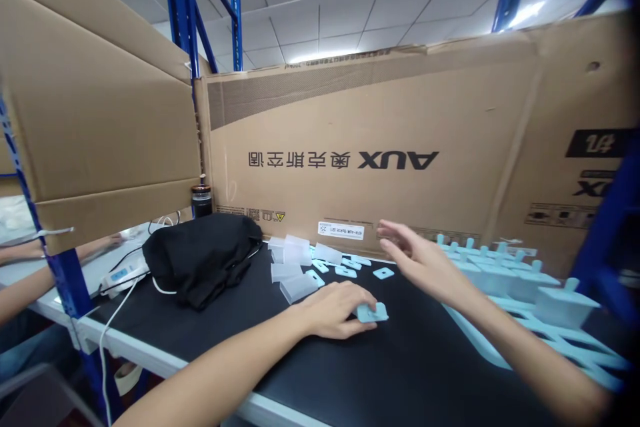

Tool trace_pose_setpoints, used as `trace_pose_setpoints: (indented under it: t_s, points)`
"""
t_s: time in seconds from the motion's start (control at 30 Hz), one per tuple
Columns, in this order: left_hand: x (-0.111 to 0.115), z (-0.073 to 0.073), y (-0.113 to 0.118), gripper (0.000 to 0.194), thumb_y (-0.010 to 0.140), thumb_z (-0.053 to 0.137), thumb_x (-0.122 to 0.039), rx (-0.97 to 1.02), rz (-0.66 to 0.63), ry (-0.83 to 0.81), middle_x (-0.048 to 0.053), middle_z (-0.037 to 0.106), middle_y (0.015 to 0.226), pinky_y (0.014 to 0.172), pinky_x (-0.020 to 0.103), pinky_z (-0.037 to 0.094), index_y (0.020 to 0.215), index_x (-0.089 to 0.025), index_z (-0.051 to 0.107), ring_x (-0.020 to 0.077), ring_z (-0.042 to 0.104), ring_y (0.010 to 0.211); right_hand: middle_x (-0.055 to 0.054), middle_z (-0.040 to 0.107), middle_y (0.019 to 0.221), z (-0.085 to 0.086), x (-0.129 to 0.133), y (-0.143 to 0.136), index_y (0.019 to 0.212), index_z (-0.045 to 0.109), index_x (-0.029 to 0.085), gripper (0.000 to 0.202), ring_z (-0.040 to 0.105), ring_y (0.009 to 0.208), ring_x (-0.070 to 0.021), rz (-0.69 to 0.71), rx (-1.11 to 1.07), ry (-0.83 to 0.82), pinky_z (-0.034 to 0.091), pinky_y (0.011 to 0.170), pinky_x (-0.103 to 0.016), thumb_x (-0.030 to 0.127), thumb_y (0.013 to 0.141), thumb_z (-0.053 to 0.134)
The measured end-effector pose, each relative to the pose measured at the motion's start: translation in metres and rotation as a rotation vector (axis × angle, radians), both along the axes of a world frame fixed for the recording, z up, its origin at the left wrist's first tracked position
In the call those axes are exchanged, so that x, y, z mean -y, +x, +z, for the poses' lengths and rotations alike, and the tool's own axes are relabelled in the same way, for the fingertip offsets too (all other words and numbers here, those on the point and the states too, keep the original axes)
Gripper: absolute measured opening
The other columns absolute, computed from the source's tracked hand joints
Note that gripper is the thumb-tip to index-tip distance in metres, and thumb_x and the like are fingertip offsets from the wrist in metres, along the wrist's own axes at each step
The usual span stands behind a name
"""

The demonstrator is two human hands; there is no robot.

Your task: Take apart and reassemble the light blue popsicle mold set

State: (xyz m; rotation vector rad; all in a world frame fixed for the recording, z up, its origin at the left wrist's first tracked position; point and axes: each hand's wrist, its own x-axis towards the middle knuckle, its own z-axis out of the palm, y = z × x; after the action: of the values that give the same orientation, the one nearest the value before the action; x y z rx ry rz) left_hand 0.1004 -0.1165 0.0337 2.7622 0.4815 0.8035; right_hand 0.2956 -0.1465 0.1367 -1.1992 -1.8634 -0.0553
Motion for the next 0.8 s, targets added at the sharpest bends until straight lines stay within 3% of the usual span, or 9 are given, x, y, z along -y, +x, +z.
trace_pose_setpoints:
  t_s: [0.07,0.23,0.43,0.63,0.7,0.8]
  points:
    - [0.001,0.001,-0.002,0.032,0.089,0.053,-0.037,0.027,0.073,-0.061,0.008,0.058,0.119,0.095,0.035,0.041,0.116,-0.021,0.047,0.0216,0.055,0.109,-0.007,0.067,0.109,-0.001,-0.009,0.001,0.122,0.053,0.022,0.041,0.060,0.060,-0.0136,-0.010,-0.010,-0.062,0.052,0.057,-0.032,0.044,0.088,0.046]
    - [-0.003,-0.001,-0.007,0.036,0.091,0.046,-0.038,0.143,0.201,-0.252,0.008,0.060,0.107,0.084,0.036,0.045,0.121,-0.021,0.037,0.0203,0.059,0.093,-0.008,0.062,0.118,0.029,0.008,-0.014,0.129,0.049,0.024,0.043,0.061,0.069,-0.0133,0.054,-0.032,0.118,0.052,0.066,-0.032,0.040,0.089,0.045]
    - [-0.008,-0.006,-0.005,0.028,0.094,0.039,-0.034,0.283,0.201,-0.395,0.005,0.061,0.099,0.086,0.036,0.044,0.118,-0.021,0.035,0.0188,0.058,0.091,-0.006,0.067,0.089,0.006,0.005,-0.024,0.125,0.051,0.017,0.043,0.057,0.059,-0.0128,0.111,0.073,-0.044,0.050,0.057,-0.029,0.036,0.087,0.046]
    - [-0.010,-0.008,-0.006,0.035,0.091,0.044,-0.038,0.270,0.200,-0.374,0.008,0.056,0.109,0.089,0.038,0.043,0.120,-0.021,0.033,0.0201,0.056,0.096,-0.005,0.063,0.091,0.022,0.027,-0.033,0.130,0.047,0.022,0.044,0.052,0.057,-0.0107,0.198,0.049,0.137,0.048,0.057,-0.027,0.034,0.088,0.047]
    - [-0.010,-0.009,-0.006,0.041,0.088,0.050,-0.038,0.257,0.191,-0.353,0.010,0.052,0.115,0.090,0.038,0.042,0.120,-0.020,0.032,0.0207,0.055,0.099,-0.006,0.063,0.090,0.014,0.018,-0.032,0.129,0.049,0.020,0.044,0.053,0.058,-0.0119,0.172,0.058,0.103,0.049,0.061,-0.029,0.035,0.088,0.046]
    - [-0.010,-0.009,-0.006,0.044,0.084,0.055,-0.032,0.261,0.173,-0.305,0.011,0.050,0.117,0.091,0.038,0.042,0.119,-0.019,0.031,0.0214,0.054,0.100,-0.008,0.065,0.092,-0.022,-0.007,-0.024,0.123,0.053,0.018,0.042,0.059,0.070,-0.0166,0.141,0.077,-0.075,0.050,0.071,-0.034,0.040,0.089,0.043]
